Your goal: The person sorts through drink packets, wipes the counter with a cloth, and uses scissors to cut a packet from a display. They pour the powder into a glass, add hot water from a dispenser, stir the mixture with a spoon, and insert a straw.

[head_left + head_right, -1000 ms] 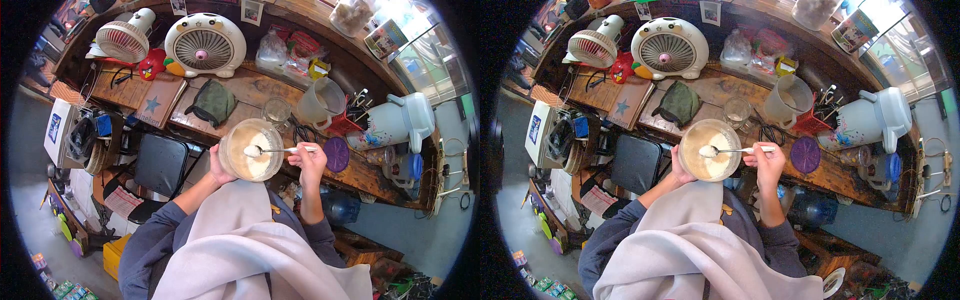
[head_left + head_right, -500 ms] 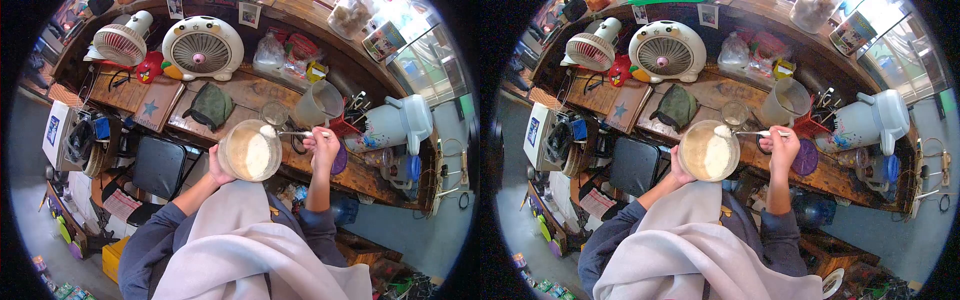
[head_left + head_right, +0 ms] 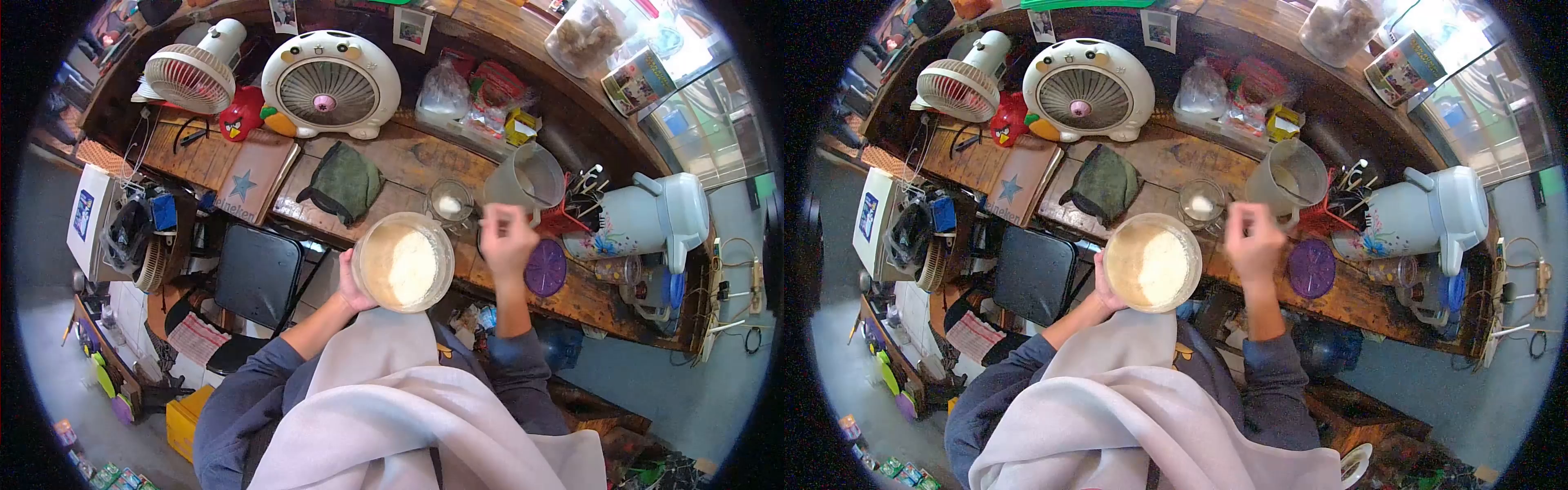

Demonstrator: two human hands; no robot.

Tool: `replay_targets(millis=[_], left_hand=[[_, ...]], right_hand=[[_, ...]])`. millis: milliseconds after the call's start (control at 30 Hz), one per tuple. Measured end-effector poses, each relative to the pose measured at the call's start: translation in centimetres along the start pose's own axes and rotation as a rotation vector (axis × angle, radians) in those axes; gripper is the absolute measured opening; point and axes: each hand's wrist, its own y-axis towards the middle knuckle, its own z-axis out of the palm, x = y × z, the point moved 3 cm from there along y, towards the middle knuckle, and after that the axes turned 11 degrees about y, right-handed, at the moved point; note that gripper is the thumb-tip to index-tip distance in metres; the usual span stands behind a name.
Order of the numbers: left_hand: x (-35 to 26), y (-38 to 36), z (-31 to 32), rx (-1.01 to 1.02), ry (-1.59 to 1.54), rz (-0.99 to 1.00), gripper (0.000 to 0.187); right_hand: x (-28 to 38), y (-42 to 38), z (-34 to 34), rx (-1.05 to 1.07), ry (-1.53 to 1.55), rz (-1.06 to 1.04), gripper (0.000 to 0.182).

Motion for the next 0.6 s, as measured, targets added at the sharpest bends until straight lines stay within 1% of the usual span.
replay_targets(millis=[33,67,133,267,333,367,433,467,500,567,600], left_hand=[[0.1,0.0,-0.3,-0.001,-0.002,-0.004,0.084],[0.1,-0.1,-0.6,-0.009,0.001,-0.006,0.085],[-0.1,-0.2,-1.1,-0.019,0.005,-0.007,0.085],[0.0,-0.3,-1.2,0.026,0.029,-0.009,0.087],[-0.1,-0.3,-0.7,0.029,0.046,-0.009,0.088],[-0.2,-0.3,-0.6,-0.001,0.058,-0.005,0.088],[-0.2,-0.2,-0.4,-0.031,0.069,-0.002,0.088],[-0.2,-0.2,-0.4,-0.033,0.066,-0.009,0.087],[-0.2,-0.2,-0.4,-0.035,0.064,-0.017,0.086],[-0.1,-0.1,-0.1,-0.037,0.063,-0.016,0.084],[-0.1,-0.1,-0.1,-0.042,0.06,-0.009,0.083]], right_hand=[[0.9,-0.5,1.0,0.259,-0.255,-0.312,0.006],[0.7,-0.6,1.1,0.258,-0.257,-0.309,0.006],[0.3,-1.1,1.7,0.339,-0.19,-0.403,0.012],[0.7,-1.4,0.8,0.259,-0.213,-0.408,0.013],[1.6,-1.9,-0.2,-0.057,-0.114,-0.222,0.01],[2.3,-2.2,-0.9,-0.158,0.006,-0.113,0.008],[4.2,-2.6,-1.8,-0.291,0.274,0.026,0.01],[4.9,-2.9,-2.0,-0.226,0.262,0.104,0.013],[5.1,-3.6,-1.9,-0.229,0.26,0.103,0.013],[4.8,-5.2,-0.3,-0.014,0.232,0.288,0.012],[4.2,-6.0,0.4,0.038,0.207,0.313,0.011]])
